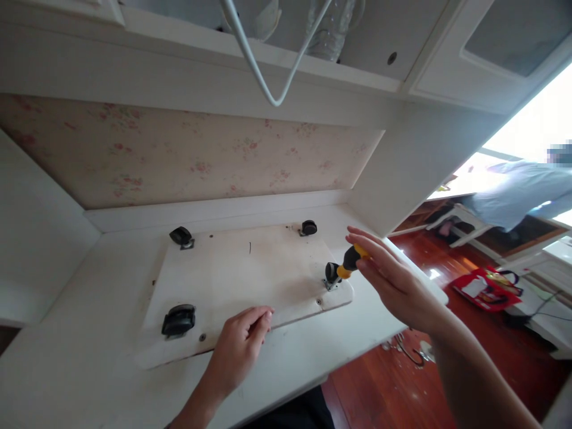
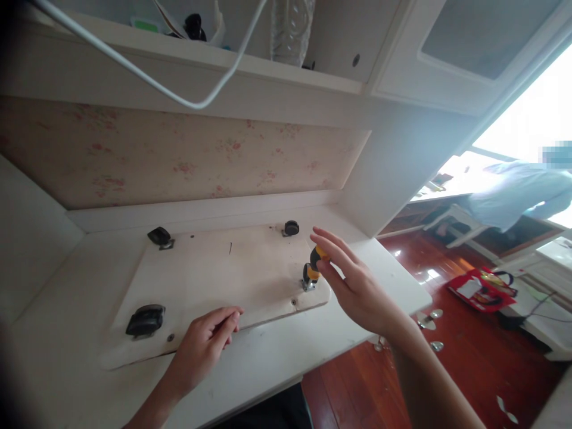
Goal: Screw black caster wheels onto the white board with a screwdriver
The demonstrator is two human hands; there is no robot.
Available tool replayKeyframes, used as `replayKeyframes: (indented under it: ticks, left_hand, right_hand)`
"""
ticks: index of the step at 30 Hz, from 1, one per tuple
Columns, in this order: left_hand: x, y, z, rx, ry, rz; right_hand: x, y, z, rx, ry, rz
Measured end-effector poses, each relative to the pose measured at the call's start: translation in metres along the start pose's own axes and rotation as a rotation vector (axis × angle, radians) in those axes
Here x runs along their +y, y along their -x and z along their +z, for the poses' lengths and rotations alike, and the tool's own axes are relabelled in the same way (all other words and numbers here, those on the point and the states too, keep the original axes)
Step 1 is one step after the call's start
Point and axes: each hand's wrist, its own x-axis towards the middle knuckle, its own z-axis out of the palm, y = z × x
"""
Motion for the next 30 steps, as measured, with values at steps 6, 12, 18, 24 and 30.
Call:
replayKeyframes:
  ticks: [6, 12, 18, 24, 30]
  left_hand:
    - [0.0, 0.001, 0.001, 0.005, -0.014, 0.003]
    - [0.0, 0.003, 0.001, 0.013, -0.029, 0.025]
    - [0.0, 0.005, 0.002, 0.025, -0.038, 0.024]
    - [0.002, 0.005, 0.002, 0.027, -0.056, 0.043]
    - [0.002, 0.004, 0.002, 0.038, -0.063, 0.047]
  right_hand:
    - [0.0, -0.001, 0.004, 0.209, 0.077, 0.109]
    - [-0.003, 0.001, 0.005, 0.093, -0.057, -0.005]
    - [-0.004, 0.005, 0.011, 0.236, -0.006, 0.129]
    - [0.009, 0.009, 0.017, 0.087, -0.216, 0.107]
    - [0.014, 0.008, 0.022, 0.279, -0.207, 0.231]
